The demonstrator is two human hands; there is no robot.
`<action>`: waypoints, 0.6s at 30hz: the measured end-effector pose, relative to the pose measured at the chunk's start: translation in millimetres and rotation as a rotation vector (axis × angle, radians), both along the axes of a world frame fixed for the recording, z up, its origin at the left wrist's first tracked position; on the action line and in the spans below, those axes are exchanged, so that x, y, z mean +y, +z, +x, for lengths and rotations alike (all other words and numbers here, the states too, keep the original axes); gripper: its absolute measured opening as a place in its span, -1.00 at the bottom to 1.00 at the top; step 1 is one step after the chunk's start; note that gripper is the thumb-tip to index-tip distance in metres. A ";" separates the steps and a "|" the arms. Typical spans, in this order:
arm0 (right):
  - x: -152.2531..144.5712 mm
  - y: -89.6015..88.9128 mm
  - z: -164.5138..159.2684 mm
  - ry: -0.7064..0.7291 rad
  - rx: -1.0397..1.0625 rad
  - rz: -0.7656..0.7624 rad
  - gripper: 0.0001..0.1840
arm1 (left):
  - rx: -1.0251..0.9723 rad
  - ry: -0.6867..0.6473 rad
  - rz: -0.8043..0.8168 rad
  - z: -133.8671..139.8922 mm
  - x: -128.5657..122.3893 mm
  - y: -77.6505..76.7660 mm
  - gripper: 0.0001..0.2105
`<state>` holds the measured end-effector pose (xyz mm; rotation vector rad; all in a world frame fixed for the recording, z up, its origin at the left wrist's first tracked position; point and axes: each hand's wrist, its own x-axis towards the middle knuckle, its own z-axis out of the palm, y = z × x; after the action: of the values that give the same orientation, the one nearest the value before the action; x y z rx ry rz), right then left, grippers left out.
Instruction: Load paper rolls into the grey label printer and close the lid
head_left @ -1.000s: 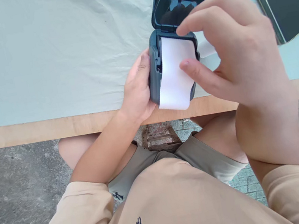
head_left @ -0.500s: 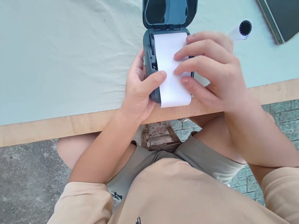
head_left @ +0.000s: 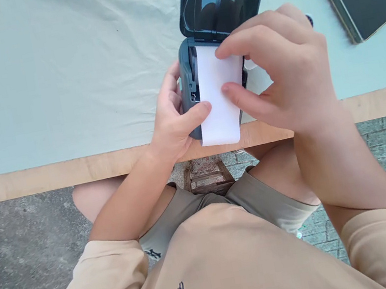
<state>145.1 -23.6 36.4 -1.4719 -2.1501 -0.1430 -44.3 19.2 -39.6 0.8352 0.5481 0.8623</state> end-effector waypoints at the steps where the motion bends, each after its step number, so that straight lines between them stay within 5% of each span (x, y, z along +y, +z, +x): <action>1: -0.6 4.2 0.2 -0.011 -0.067 -0.076 -0.75 | 0.015 -0.001 0.019 0.3 0.2 -0.8 -0.28; 5: 4.5 26.1 2.8 0.007 -0.196 -0.331 -0.67 | 0.063 -0.004 0.051 1.1 1.9 -6.6 -0.22; 10: 14.8 36.6 -1.7 -0.043 -0.209 -0.435 -0.73 | 0.033 -0.041 0.057 1.6 5.2 -17.1 -0.21; 15: 10.0 27.2 -3.3 0.000 -0.149 -0.370 -0.80 | 0.015 -0.064 0.062 0.9 5.0 -17.3 -0.18; 18: 5.0 23.1 -0.8 -0.055 0.154 -0.198 -0.69 | 0.037 -0.040 0.029 -2.0 1.5 -8.9 -0.25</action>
<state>144.2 -18.6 59.5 -1.5971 -2.0475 0.1637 -46.3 20.7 -48.4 0.8874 0.5500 0.8215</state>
